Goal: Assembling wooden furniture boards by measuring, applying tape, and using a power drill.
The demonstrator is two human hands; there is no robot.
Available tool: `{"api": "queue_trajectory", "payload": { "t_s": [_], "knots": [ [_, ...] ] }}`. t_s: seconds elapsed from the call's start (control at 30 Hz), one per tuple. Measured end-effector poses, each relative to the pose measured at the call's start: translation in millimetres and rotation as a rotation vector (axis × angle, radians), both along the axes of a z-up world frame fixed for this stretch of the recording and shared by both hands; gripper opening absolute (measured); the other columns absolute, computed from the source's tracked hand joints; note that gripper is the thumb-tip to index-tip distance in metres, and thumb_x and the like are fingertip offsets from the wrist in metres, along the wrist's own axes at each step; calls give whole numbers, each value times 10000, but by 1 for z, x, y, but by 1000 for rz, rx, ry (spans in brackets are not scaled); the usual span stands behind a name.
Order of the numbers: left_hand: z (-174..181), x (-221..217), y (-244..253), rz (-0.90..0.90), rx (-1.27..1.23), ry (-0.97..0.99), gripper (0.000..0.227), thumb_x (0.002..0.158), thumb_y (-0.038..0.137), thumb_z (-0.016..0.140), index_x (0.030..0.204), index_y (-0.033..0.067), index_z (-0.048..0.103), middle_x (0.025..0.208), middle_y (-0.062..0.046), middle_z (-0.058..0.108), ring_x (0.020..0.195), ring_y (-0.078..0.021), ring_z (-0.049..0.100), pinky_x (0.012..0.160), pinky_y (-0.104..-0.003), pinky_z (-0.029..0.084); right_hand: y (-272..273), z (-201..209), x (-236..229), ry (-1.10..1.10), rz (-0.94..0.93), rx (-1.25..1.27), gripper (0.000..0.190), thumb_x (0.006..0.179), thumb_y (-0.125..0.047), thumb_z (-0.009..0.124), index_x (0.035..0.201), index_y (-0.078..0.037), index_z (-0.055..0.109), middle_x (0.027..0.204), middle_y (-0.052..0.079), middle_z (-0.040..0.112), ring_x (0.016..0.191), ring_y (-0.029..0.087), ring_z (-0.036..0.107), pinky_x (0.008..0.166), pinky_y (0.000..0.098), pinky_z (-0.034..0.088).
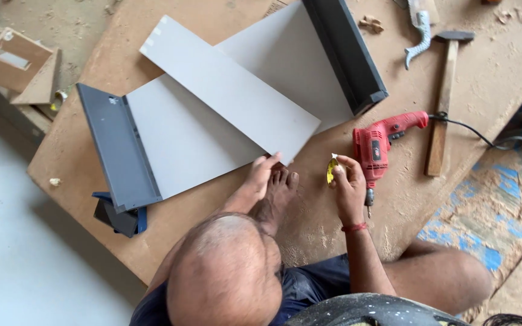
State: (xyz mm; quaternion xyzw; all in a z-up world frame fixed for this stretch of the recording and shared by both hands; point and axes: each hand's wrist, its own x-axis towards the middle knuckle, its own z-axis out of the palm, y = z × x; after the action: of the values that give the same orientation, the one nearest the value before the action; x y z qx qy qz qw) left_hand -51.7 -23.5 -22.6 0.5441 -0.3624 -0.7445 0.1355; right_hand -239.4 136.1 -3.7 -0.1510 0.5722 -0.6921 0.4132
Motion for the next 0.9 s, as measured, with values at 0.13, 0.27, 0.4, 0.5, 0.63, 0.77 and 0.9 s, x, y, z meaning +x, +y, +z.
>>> {"api": "queue_trajectory", "payload": {
  "t_s": [0.13, 0.27, 0.4, 0.5, 0.63, 0.77, 0.9],
  "knots": [
    [25, 17, -6, -32, -21, 163, 417, 848, 396, 749, 1032, 23, 715, 950, -92, 755, 836, -168, 646, 788, -305, 559, -5, -4, 1, 14, -15, 56, 266, 1070, -83, 602, 1329, -24, 619, 1003, 6, 617, 806, 41, 547, 681, 189, 475],
    [61, 36, -15, 81, -33, 289, 465, 812, 391, 814, 1053, 11, 697, 951, -108, 716, 863, -196, 660, 778, -329, 571, -11, 20, 3, -86, 49, 9, 270, 1073, -114, 567, 1323, -26, 617, 979, 32, 662, 749, 56, 577, 643, 204, 487],
    [102, 50, -20, 188, -83, 358, 509, 809, 417, 819, 1076, 5, 683, 960, -120, 713, 859, -217, 673, 736, -354, 605, -15, 45, 6, -90, 118, 11, 361, 1044, -121, 541, 1395, -41, 522, 1034, 40, 704, 809, 59, 655, 643, 220, 515],
    [87, 58, -21, 155, -112, 279, 505, 847, 436, 810, 1078, 9, 673, 963, -127, 714, 859, -224, 670, 734, -347, 593, -12, 38, 8, -109, 217, -89, 411, 1066, -127, 542, 1461, -43, 467, 938, 77, 715, 783, 86, 664, 692, 233, 548],
    [51, 62, -6, 117, -60, 99, 476, 860, 462, 774, 1075, 47, 685, 955, -87, 724, 847, -192, 654, 724, -320, 558, -8, 37, 13, -26, 284, -51, 431, 1063, -129, 545, 1480, -45, 474, 910, 80, 720, 760, 88, 652, 688, 228, 526],
    [17, 84, 5, 2, -89, -104, 465, 934, 508, 702, 1045, 57, 700, 910, -77, 723, 800, -151, 600, 696, -299, 502, -2, 31, 26, -12, 302, 20, 426, 1065, -128, 538, 1479, -49, 478, 884, 75, 715, 750, 85, 644, 684, 231, 527],
    [14, 90, -1, -169, -226, -252, 480, 976, 539, 615, 989, 67, 702, 864, -84, 753, 757, -129, 641, 688, -293, 522, 0, 24, 33, 104, 362, 16, 443, 1071, -140, 523, 1502, -79, 440, 914, 66, 732, 794, 82, 665, 702, 239, 543]
  ]
}}
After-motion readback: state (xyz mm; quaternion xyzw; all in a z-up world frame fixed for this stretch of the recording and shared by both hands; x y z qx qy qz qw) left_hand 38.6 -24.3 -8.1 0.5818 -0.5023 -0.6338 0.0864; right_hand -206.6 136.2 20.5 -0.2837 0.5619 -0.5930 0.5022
